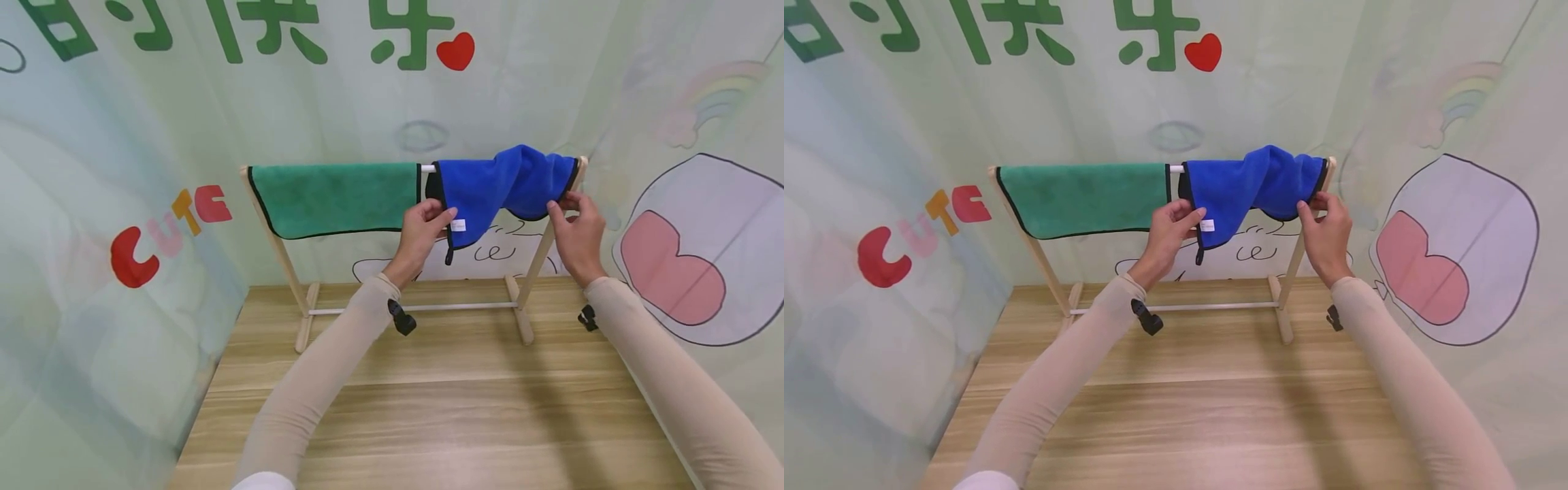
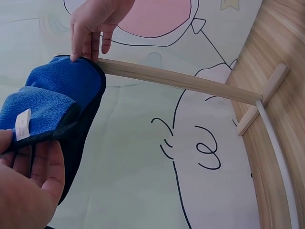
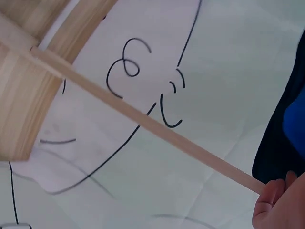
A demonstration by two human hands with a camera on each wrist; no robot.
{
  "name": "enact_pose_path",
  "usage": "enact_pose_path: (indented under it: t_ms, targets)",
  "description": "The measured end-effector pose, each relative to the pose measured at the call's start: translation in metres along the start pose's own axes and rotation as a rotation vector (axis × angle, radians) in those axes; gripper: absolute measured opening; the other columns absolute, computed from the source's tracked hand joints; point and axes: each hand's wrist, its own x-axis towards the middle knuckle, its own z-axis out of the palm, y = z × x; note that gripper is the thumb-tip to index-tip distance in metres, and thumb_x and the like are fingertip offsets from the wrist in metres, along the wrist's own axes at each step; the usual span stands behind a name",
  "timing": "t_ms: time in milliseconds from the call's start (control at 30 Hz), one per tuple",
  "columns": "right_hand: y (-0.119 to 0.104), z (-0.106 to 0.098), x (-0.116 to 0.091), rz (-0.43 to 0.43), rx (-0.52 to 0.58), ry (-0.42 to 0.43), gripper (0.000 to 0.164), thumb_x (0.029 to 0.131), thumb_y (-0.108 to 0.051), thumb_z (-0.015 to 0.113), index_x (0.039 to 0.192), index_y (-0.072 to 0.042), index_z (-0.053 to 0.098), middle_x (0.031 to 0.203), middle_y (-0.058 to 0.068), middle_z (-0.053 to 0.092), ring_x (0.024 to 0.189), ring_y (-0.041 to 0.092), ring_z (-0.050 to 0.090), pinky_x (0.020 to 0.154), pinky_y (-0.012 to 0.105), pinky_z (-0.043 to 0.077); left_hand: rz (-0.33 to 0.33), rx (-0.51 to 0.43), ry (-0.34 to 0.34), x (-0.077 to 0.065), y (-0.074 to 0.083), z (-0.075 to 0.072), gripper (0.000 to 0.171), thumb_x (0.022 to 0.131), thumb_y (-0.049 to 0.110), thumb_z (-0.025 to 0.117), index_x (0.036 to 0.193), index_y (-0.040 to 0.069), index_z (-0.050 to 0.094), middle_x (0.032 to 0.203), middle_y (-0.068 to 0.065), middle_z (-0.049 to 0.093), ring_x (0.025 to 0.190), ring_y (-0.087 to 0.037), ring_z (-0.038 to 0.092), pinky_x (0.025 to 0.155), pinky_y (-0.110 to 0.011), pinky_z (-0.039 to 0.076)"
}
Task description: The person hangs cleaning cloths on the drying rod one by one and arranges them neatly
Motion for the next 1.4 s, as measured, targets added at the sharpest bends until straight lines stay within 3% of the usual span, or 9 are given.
enact_pose_path:
  t_ms: [133, 267, 667, 900, 1133, 1267, 1400]
  targets:
    - [-0.001, 0.0, 0.004, 0.105, 0.095, -0.006, 0.041, 0.109, -0.026, 0.072, 0.135, 0.006, 0.069, 0.112, -0.001, 0.069, 0.105, 0.003, 0.06, 0.093, 0.021, 0.048, -0.001, 0.021, 0.009, -0.001, 0.002, -0.002, 0.018, 0.106, 0.013, 0.077, 0.112, -0.003, 0.072, 0.102, -0.01, 0.076, 0.089, -0.013, 0.071, 0.084, -0.033, 0.066]
    - [0.0, -0.005, 0.009, 0.16, 0.189, 0.008, 0.034, 0.107, -0.023, 0.075, 0.125, 0.006, 0.073, 0.098, -0.015, 0.067, 0.097, 0.002, 0.063, 0.09, 0.021, 0.05, -0.006, 0.038, 0.011, -0.001, 0.004, -0.005, 0.019, 0.107, 0.016, 0.076, 0.114, -0.002, 0.072, 0.103, -0.01, 0.075, 0.09, -0.013, 0.07, 0.085, -0.031, 0.065]
    - [-0.01, -0.03, 0.02, 0.215, 0.508, 0.036, 0.008, 0.102, -0.011, 0.081, 0.099, -0.004, 0.077, 0.085, -0.003, 0.072, 0.081, 0.008, 0.068, 0.083, 0.017, 0.058, 0.031, 0.086, 0.05, 0.005, 0.023, -0.021, 0.02, 0.108, 0.02, 0.076, 0.113, 0.001, 0.075, 0.095, 0.0, 0.073, 0.085, -0.012, 0.064, 0.075, -0.024, 0.055]
    - [-0.012, -0.044, 0.029, 0.248, 0.545, 0.045, 0.011, 0.1, -0.008, 0.082, 0.091, -0.014, 0.081, 0.081, -0.006, 0.074, 0.076, 0.005, 0.067, 0.076, 0.014, 0.058, 0.069, 0.097, 0.079, 0.006, 0.034, -0.029, 0.021, 0.107, 0.019, 0.077, 0.113, -0.001, 0.076, 0.094, -0.003, 0.073, 0.083, -0.013, 0.062, 0.072, -0.023, 0.052]
    - [-0.014, -0.054, 0.028, 0.286, 0.571, -0.02, 0.008, 0.101, -0.008, 0.08, 0.094, -0.01, 0.081, 0.084, -0.004, 0.074, 0.077, 0.007, 0.068, 0.075, 0.014, 0.059, 0.089, 0.12, 0.096, 0.006, 0.034, -0.037, 0.022, 0.106, 0.018, 0.077, 0.114, -0.002, 0.077, 0.093, -0.002, 0.073, 0.083, -0.014, 0.062, 0.073, -0.023, 0.053]
    - [-0.014, -0.055, 0.029, 0.301, 0.54, -0.075, 0.007, 0.103, -0.01, 0.079, 0.096, -0.01, 0.081, 0.087, -0.005, 0.075, 0.079, 0.007, 0.069, 0.076, 0.014, 0.059, 0.077, 0.132, 0.101, 0.006, 0.034, -0.039, 0.021, 0.106, 0.017, 0.078, 0.113, -0.003, 0.077, 0.091, -0.001, 0.071, 0.082, -0.014, 0.06, 0.07, -0.024, 0.05]
    - [-0.018, -0.052, 0.033, 0.267, 0.48, -0.129, 0.006, 0.103, -0.011, 0.079, 0.098, -0.013, 0.08, 0.088, -0.009, 0.075, 0.08, 0.004, 0.07, 0.077, 0.014, 0.059, 0.029, 0.142, 0.086, 0.01, 0.041, -0.039, 0.026, 0.106, 0.018, 0.079, 0.121, -0.003, 0.077, 0.103, -0.007, 0.077, 0.089, -0.015, 0.068, 0.078, -0.026, 0.059]
